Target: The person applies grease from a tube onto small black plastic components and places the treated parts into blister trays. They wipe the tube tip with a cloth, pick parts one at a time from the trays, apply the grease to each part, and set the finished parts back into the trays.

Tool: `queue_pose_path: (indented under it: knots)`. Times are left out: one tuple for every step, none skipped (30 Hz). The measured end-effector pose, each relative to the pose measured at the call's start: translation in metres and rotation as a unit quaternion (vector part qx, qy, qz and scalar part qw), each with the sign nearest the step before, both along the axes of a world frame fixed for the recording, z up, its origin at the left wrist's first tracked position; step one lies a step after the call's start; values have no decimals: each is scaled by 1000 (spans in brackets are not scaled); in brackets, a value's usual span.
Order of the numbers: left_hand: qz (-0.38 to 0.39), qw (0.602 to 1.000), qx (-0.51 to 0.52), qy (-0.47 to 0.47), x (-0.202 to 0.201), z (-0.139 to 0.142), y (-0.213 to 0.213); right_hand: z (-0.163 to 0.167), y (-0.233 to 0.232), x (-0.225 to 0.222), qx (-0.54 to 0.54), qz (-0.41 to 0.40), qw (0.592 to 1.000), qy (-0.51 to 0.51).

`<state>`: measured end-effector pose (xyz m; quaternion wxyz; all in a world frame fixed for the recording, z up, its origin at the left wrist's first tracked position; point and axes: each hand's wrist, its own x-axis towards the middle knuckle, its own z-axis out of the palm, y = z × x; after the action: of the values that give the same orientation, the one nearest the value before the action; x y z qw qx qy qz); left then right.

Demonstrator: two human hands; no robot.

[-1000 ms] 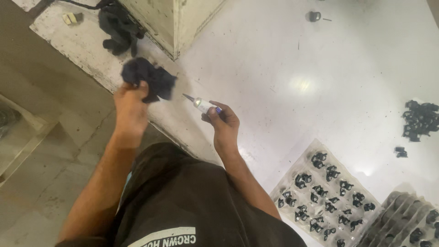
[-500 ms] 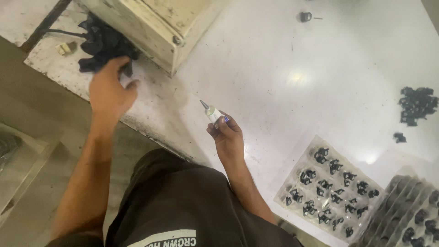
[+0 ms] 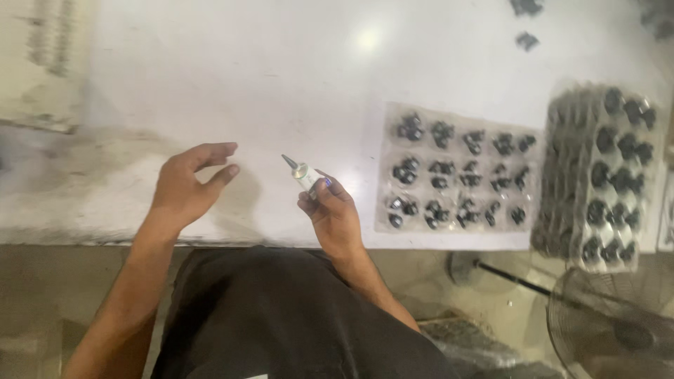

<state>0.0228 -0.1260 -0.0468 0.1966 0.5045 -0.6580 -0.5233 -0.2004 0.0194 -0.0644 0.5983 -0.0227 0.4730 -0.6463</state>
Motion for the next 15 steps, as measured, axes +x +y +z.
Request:
queue_pose_path:
  knots:
    - [-9, 1000, 3, -3, -30, -2, 18, -2, 25, -28, 7, -17, 1000, 1]
    - [-17, 1000, 6, -6, -59, -5, 36, -5, 50, -56, 15, -33, 999, 1]
    - [-23, 1000, 7, -9, -89, -9, 54, -8, 73, -85, 21, -48, 999, 1]
    - [-29, 999, 15, 0, -119, -13, 74, -10, 99, -114, 29, -61, 998, -4]
    - [-34, 999, 22, 9, -151, -17, 94, -12, 122, -143, 35, -73, 997, -8]
    - [-38, 999, 33, 16, -180, -21, 113, -13, 147, -170, 44, -85, 995, -15]
    - [-52, 998, 20, 0, -208, -26, 133, -14, 173, -197, 60, -100, 993, -9]
    - [-64, 998, 5, -14, -233, -29, 152, -14, 194, -220, 74, -114, 991, -2]
    - [-76, 997, -14, -27, -258, -32, 168, -14, 214, -244, 85, -127, 988, 5]
    - [-86, 996, -17, -30, -282, -34, 184, -12, 234, -266, 85, -140, 987, 0]
    - [-94, 995, -21, -34, -303, -34, 197, -11, 252, -287, 84, -151, 985, -5]
    - [-100, 994, -26, -39, -322, -34, 207, -11, 264, -304, 83, -160, 984, -10]
    - [-111, 993, -34, -37, -339, -34, 216, -11, 276, -321, 71, -171, 983, -11]
    - [-122, 991, -42, -36, -354, -34, 224, -12, 287, -337, 60, -181, 982, -14]
    - [-134, 989, -51, -36, -367, -34, 231, -14, 297, -351, 48, -192, 980, -17]
